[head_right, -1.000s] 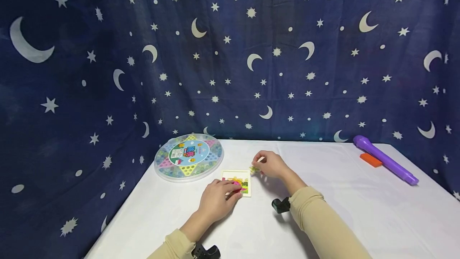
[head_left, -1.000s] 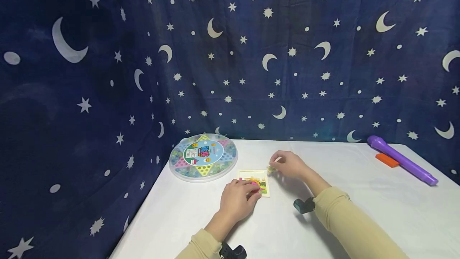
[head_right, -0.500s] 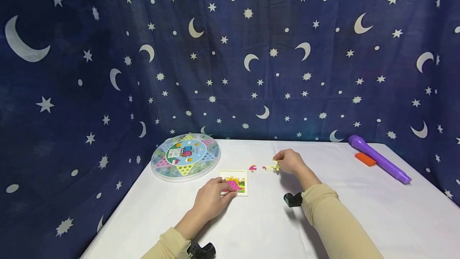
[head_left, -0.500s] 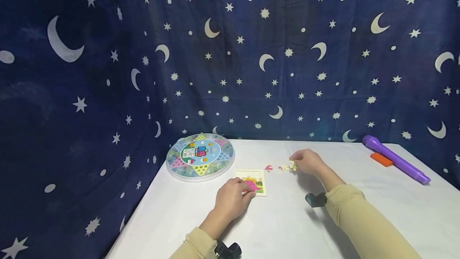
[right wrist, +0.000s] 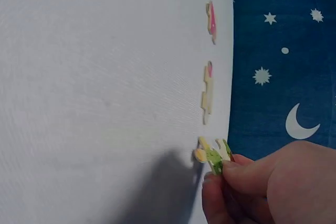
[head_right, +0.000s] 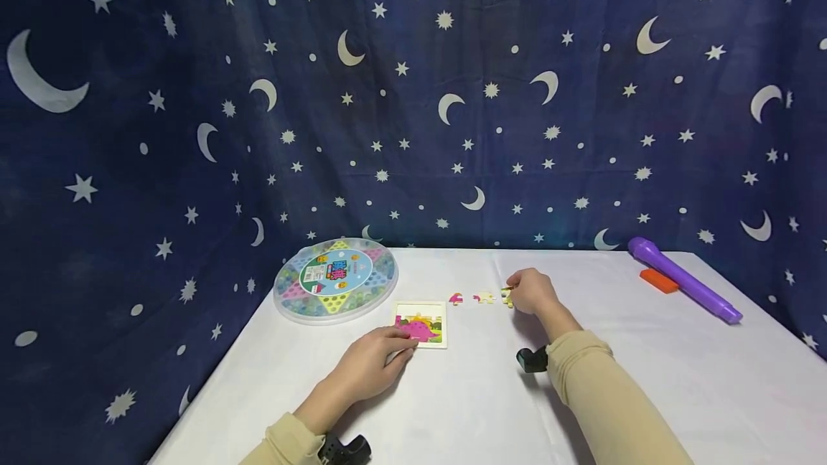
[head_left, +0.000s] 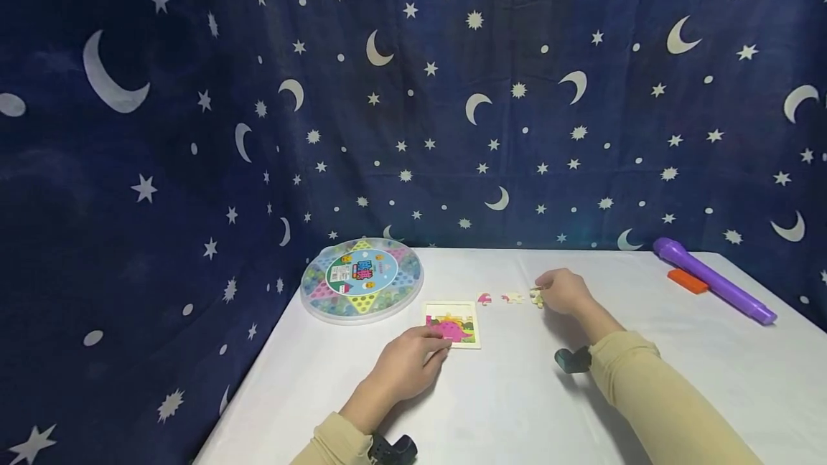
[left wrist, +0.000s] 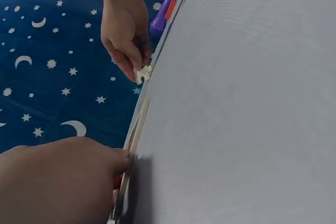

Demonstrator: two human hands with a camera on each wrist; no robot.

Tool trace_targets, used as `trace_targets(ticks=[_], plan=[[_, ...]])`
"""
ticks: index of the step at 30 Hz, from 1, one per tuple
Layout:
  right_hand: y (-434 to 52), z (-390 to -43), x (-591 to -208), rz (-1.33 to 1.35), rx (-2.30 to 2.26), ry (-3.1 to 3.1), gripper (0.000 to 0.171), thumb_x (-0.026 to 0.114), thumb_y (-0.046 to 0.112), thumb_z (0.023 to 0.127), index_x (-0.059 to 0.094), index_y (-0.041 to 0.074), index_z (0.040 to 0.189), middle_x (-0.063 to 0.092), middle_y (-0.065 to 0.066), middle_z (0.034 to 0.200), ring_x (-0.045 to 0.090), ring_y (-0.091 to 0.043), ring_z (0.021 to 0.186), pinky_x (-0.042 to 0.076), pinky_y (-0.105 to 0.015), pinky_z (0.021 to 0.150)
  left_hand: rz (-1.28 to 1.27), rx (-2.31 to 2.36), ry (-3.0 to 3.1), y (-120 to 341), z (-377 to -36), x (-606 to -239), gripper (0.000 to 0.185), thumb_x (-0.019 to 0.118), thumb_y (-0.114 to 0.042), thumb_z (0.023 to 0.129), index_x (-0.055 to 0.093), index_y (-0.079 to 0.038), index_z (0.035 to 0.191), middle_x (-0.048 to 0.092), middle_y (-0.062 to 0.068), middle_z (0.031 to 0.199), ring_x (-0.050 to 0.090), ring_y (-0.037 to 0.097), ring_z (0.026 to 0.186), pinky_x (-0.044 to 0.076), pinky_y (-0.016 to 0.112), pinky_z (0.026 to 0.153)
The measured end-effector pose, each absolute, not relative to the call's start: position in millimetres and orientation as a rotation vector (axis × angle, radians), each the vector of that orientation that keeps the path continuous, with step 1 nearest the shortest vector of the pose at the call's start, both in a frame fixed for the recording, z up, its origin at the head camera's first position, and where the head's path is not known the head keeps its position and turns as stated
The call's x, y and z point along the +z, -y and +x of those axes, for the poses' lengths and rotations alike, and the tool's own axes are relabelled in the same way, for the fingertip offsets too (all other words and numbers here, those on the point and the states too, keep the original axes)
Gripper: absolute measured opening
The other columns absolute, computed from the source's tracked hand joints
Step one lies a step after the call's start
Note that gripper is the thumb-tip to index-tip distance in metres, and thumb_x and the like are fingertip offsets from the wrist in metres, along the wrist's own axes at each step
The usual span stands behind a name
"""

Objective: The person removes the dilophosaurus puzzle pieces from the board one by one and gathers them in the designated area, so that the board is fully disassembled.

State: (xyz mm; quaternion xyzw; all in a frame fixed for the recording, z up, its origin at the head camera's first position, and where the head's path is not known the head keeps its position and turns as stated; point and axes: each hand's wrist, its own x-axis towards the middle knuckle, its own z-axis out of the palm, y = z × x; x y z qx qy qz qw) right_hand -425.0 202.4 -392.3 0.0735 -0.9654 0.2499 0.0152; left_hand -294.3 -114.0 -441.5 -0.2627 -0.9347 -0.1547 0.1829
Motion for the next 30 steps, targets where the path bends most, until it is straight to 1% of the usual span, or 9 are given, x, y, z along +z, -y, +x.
trace_targets(ticks=[3,8,14,19,21,23,26,28,30], plan=[[-200.9,-424.5,-394.7,0.176,0.786,3.0,0.028,0.06,0.004,0.079,0.065,-0.003,0.106,0.063,-0.019,0.098,0.057,-0.036,0.092,0.045,-0.048,0.078,-0.755,-0.389,2.609,111.6,-290.1,-441.3,0.027,0.055,-0.031,0.092,0.068,-0.022,0.115,0.061,-0.001,0.115,0.054,0.017,0.109,0.044,0.036,0.089],[-198.7,-422.7,-397.1,0.125,0.76,3.027,0.027,0.063,0.006,0.081,0.065,-0.003,0.106,0.063,-0.02,0.101,0.056,-0.037,0.095,0.044,-0.049,0.081,-0.745,-0.321,2.568,106.4,-284.0,-438.3,0.028,0.056,-0.034,0.091,0.069,-0.021,0.112,0.062,0.0,0.108,0.057,0.018,0.101,0.046,0.035,0.084],[-194.3,-419.4,-396.3,0.18,0.725,3.015,0.026,0.064,0.007,0.079,0.066,-0.002,0.104,0.063,-0.021,0.099,0.057,-0.039,0.092,0.044,-0.051,0.078,-0.688,-0.321,2.582,104.6,-283.8,-439.0,0.028,0.057,-0.035,0.089,0.069,-0.021,0.111,0.064,-0.001,0.107,0.058,0.017,0.101,0.046,0.035,0.084],[-186.6,-417.8,-397.9,0.216,0.732,2.943,0.024,0.062,0.007,0.08,0.067,0.002,0.102,0.062,-0.022,0.105,0.053,-0.043,0.101,0.04,-0.056,0.084,-0.663,-0.34,2.604,101.7,-282.8,-439.7,0.027,0.058,-0.033,0.088,0.07,-0.021,0.109,0.065,-0.001,0.104,0.059,0.016,0.099,0.05,0.036,0.076],[-179.6,-417.2,-396.2,0.254,0.754,2.913,0.023,0.061,0.008,0.08,0.068,0.003,0.101,0.062,-0.022,0.107,0.053,-0.042,0.102,0.039,-0.056,0.085,-0.66,-0.338,2.603,100.7,-282.7,-439.2,0.026,0.059,-0.033,0.088,0.07,-0.021,0.109,0.064,-0.001,0.103,0.059,0.017,0.098,0.05,0.036,0.075],[-169.5,-416.4,-394.4,0.287,0.793,2.896,0.021,0.06,0.009,0.082,0.068,0.005,0.101,0.062,-0.019,0.107,0.055,-0.038,0.096,0.042,-0.053,0.081,-0.657,-0.339,2.599,100.0,-283.1,-438.9,0.026,0.059,-0.033,0.088,0.07,-0.021,0.108,0.064,0.0,0.103,0.059,0.017,0.098,0.05,0.036,0.075],[-150.2,-414.2,-392.4,0.316,0.829,2.903,0.019,0.061,0.011,0.083,0.069,0.009,0.1,0.063,-0.013,0.104,0.056,-0.028,0.083,0.044,-0.045,0.073,-0.652,-0.353,2.592,100.2,-283.7,-439.1,0.026,0.059,-0.033,0.087,0.07,-0.021,0.108,0.063,0.0,0.104,0.059,0.017,0.098,0.05,0.036,0.075],[-135.5,-411.6,-391.2,0.359,0.83,2.914,0.017,0.063,0.013,0.084,0.07,0.011,0.099,0.064,-0.009,0.101,0.054,-0.022,0.075,0.044,-0.039,0.068,-0.646,-0.36,2.587,101.1,-283.7,-439.5,0.026,0.059,-0.033,0.087,0.07,-0.021,0.107,0.063,0.0,0.105,0.059,0.017,0.098,0.05,0.036,0.075],[-120.3,-408.2,-389.6,0.409,0.827,2.931,0.017,0.064,0.014,0.084,0.071,0.012,0.099,0.065,-0.005,0.099,0.053,-0.019,0.072,0.044,-0.037,0.067,-0.64,-0.361,2.581,102.3,-283.6,-439.9,0.025,0.059,-0.032,0.087,0.07,-0.021,0.106,0.063,-0.001,0.104,0.059,0.017,0.097,0.05,0.035,0.074]])
